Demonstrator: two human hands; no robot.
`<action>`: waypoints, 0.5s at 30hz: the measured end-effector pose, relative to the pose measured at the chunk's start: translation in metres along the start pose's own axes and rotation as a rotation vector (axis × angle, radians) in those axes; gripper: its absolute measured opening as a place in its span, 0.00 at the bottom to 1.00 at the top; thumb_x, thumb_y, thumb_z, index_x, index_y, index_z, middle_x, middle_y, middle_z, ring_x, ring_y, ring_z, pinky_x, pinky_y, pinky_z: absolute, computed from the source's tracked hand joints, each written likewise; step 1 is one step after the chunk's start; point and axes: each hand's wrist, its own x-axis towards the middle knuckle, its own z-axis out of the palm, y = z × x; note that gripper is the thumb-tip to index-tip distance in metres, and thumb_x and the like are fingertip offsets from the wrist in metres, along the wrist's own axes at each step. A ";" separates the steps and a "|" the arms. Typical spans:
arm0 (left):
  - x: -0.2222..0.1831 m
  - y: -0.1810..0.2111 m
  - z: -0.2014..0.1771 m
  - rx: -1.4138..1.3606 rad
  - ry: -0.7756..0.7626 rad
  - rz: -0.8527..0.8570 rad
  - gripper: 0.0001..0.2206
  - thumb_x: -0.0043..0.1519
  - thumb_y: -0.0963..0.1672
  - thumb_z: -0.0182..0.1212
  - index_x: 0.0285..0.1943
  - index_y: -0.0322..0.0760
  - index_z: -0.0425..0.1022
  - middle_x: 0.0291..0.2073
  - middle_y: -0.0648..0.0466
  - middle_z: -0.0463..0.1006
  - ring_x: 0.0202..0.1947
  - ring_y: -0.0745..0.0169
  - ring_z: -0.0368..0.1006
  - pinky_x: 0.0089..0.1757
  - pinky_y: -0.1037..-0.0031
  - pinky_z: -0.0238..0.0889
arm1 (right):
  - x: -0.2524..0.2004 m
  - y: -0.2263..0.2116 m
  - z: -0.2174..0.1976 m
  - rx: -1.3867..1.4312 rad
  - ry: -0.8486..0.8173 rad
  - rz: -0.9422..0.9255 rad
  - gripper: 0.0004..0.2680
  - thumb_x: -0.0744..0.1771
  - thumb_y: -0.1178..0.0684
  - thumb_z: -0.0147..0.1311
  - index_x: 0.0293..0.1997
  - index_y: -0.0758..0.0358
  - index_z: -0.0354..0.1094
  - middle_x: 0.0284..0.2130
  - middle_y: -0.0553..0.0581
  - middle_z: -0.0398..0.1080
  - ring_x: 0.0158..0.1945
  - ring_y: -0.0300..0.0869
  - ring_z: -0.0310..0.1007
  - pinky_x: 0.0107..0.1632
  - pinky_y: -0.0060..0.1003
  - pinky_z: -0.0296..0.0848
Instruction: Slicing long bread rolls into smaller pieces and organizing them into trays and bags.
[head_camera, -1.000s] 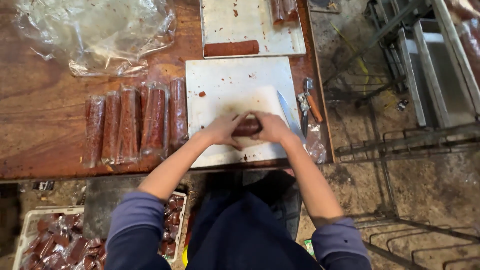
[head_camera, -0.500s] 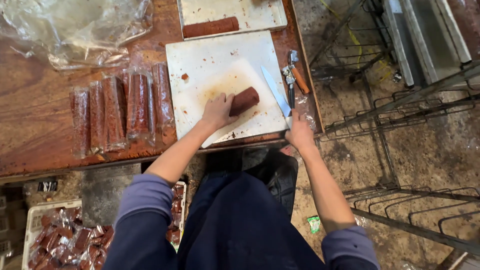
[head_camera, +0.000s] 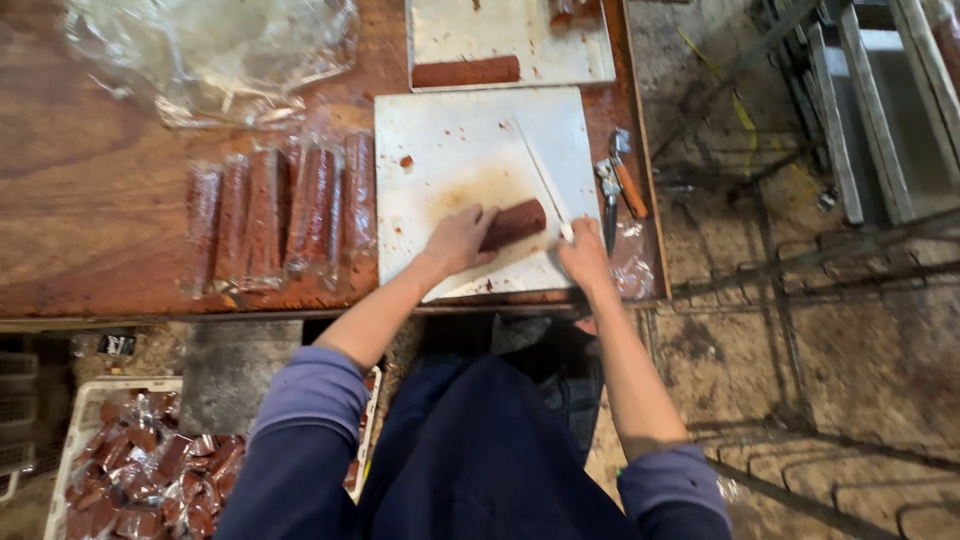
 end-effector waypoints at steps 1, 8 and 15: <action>-0.004 -0.001 0.001 0.000 -0.026 0.053 0.39 0.57 0.56 0.64 0.75 0.43 0.54 0.51 0.46 0.69 0.53 0.42 0.71 0.50 0.51 0.70 | 0.001 0.013 0.005 -0.073 -0.021 0.045 0.12 0.65 0.50 0.50 0.51 0.60 0.70 0.57 0.63 0.64 0.61 0.65 0.68 0.63 0.59 0.66; -0.006 -0.003 -0.009 0.029 -0.051 0.144 0.36 0.59 0.57 0.61 0.74 0.42 0.57 0.50 0.47 0.70 0.53 0.45 0.72 0.49 0.54 0.70 | -0.031 0.045 -0.009 0.001 -0.015 0.091 0.15 0.66 0.51 0.51 0.57 0.66 0.70 0.56 0.68 0.67 0.61 0.68 0.66 0.64 0.61 0.63; -0.011 0.007 0.011 0.069 -0.056 -0.013 0.41 0.58 0.62 0.60 0.76 0.42 0.54 0.56 0.48 0.69 0.59 0.49 0.68 0.50 0.55 0.68 | -0.127 -0.026 -0.062 0.051 -0.036 0.252 0.18 0.70 0.41 0.44 0.60 0.63 0.63 0.46 0.83 0.70 0.59 0.74 0.66 0.61 0.66 0.63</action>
